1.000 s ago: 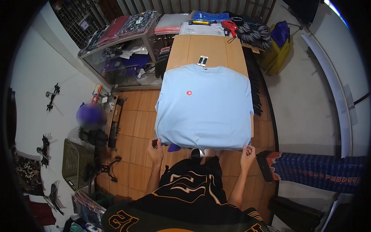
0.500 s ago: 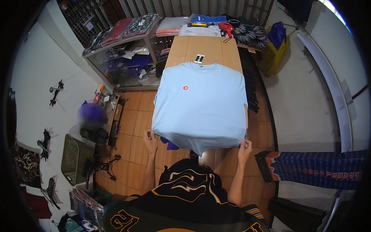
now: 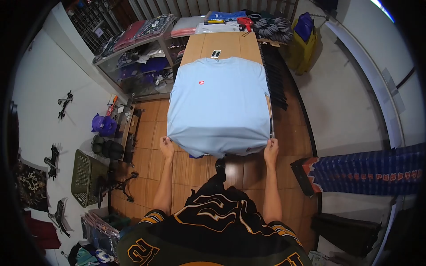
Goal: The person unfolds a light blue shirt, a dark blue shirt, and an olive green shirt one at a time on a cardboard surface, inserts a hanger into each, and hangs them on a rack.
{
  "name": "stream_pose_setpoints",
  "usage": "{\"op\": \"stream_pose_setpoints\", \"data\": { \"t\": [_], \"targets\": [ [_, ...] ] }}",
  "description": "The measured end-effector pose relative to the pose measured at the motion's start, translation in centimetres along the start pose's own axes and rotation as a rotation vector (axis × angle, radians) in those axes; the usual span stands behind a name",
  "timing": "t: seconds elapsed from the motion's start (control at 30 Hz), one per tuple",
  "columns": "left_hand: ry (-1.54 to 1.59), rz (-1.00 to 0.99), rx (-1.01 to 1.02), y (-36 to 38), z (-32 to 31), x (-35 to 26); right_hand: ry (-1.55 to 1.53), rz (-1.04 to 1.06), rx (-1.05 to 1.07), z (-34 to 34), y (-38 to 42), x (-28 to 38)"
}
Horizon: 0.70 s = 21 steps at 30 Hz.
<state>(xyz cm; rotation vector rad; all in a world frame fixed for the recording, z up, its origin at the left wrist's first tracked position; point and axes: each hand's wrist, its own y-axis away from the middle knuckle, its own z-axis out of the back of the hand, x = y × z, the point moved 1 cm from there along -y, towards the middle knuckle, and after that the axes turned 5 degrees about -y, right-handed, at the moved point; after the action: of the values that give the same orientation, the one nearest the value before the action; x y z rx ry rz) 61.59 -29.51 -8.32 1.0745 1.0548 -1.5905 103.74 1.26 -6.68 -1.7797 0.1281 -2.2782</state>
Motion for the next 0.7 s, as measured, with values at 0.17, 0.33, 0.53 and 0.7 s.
{"op": "stream_pose_setpoints", "data": {
  "t": [0.17, 0.33, 0.53, 0.7],
  "targets": [
    [-0.018, 0.009, 0.206, 2.5, -1.3, 2.2, -0.272, -0.185, 0.283, -0.9, 2.8, 0.0],
    [-0.166, 0.023, 0.190, 3.6, -1.0, 4.0, -0.077, -0.266, 0.347, 0.8, 4.8, -5.5],
    [-0.093, -0.044, 0.017, 4.9, -0.4, 5.7, -0.125, -0.310, 0.230, 3.6, 5.5, -6.6],
    [-0.559, 0.177, 0.368, 10.3, -1.4, 11.2, -0.077, -0.538, 0.330, 5.5, 9.1, -13.0]
  ]
}}
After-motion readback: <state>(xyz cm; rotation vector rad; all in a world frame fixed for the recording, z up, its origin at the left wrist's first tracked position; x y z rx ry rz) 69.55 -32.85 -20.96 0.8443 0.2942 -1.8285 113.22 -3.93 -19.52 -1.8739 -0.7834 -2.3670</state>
